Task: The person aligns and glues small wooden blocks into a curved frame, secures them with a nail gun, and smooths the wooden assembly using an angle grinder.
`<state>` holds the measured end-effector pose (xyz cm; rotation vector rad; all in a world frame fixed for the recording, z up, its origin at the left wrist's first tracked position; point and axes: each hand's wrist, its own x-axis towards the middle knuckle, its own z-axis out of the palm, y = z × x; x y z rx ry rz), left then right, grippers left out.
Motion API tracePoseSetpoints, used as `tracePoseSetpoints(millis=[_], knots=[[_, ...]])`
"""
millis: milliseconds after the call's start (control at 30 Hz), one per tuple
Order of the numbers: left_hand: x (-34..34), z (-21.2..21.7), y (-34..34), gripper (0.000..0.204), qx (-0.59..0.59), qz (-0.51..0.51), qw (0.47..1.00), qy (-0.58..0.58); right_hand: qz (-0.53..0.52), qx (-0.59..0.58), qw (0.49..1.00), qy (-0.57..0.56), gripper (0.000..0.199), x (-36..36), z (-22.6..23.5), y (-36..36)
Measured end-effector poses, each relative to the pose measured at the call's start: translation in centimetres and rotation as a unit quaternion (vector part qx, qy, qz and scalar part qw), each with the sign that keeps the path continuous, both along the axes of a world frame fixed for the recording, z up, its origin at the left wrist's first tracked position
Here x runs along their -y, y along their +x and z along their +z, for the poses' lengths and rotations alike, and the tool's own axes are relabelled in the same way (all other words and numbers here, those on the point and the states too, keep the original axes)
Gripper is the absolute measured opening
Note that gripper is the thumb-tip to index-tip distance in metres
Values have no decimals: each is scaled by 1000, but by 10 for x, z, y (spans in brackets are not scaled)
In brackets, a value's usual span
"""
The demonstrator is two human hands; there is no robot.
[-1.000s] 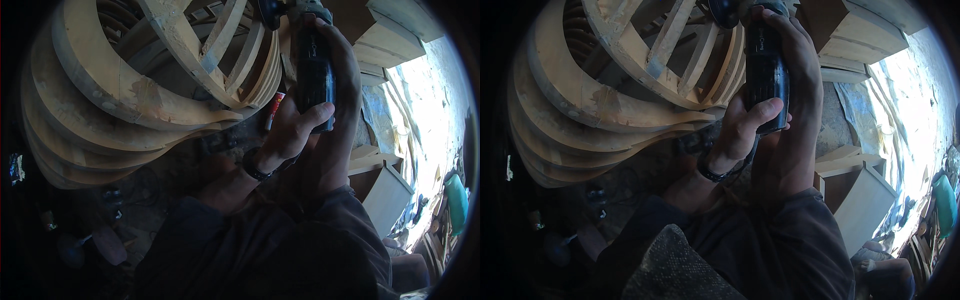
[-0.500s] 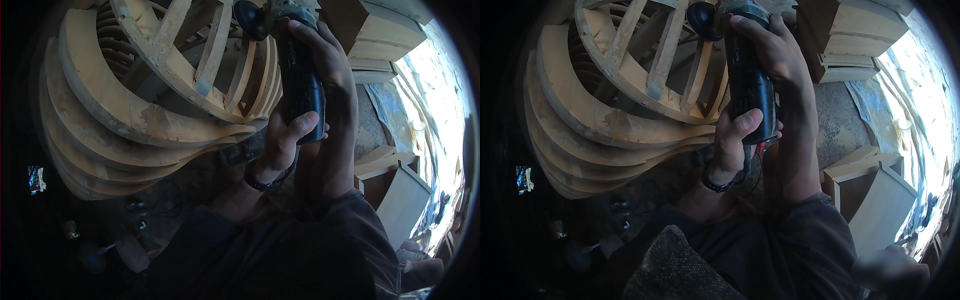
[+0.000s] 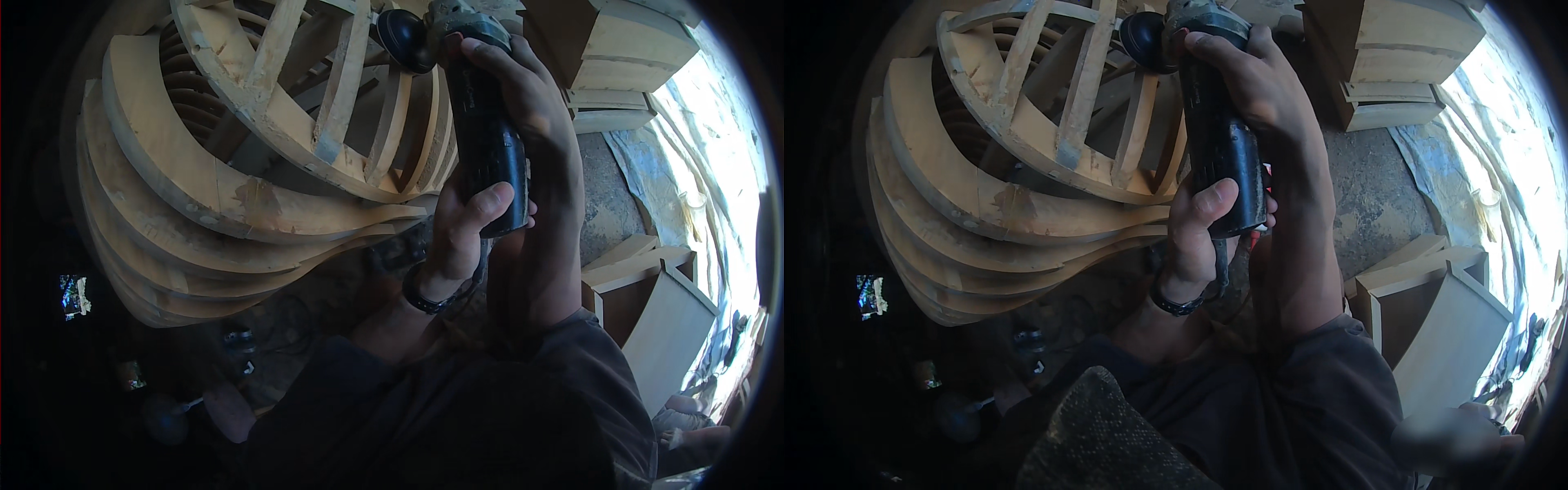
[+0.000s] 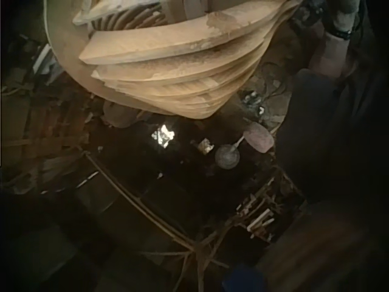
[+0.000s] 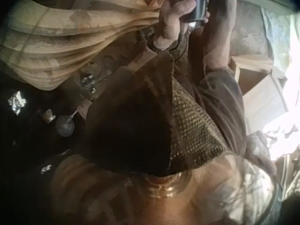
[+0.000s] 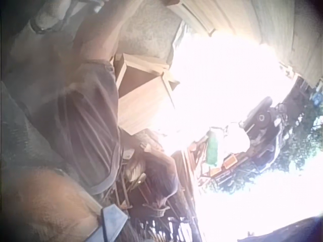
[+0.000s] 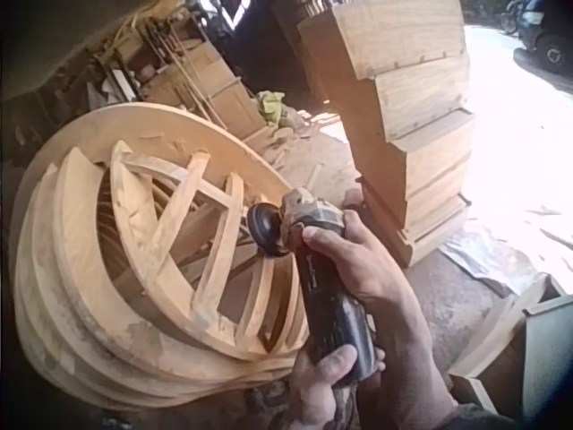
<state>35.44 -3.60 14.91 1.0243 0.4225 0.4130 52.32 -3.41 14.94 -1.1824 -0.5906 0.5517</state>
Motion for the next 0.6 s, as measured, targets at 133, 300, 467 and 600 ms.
tracePoseSetpoints(millis=[133,300,467,600], knots=[[1,-4,2,68,-15,15,1000,-5,13,-108,993,-52,37,3,10,-5],[1,2,0,65,-11,9,1000,1,10,-79,996,-33,37,4,22,-8],[2,-7,4,66,-23,8,1000,-18,-5,-39,997,-68,68,5,2,1],[-1,-9,3,67,-38,-4,999,-19,-14,-55,997,-52,46,-2,-2,-2]])
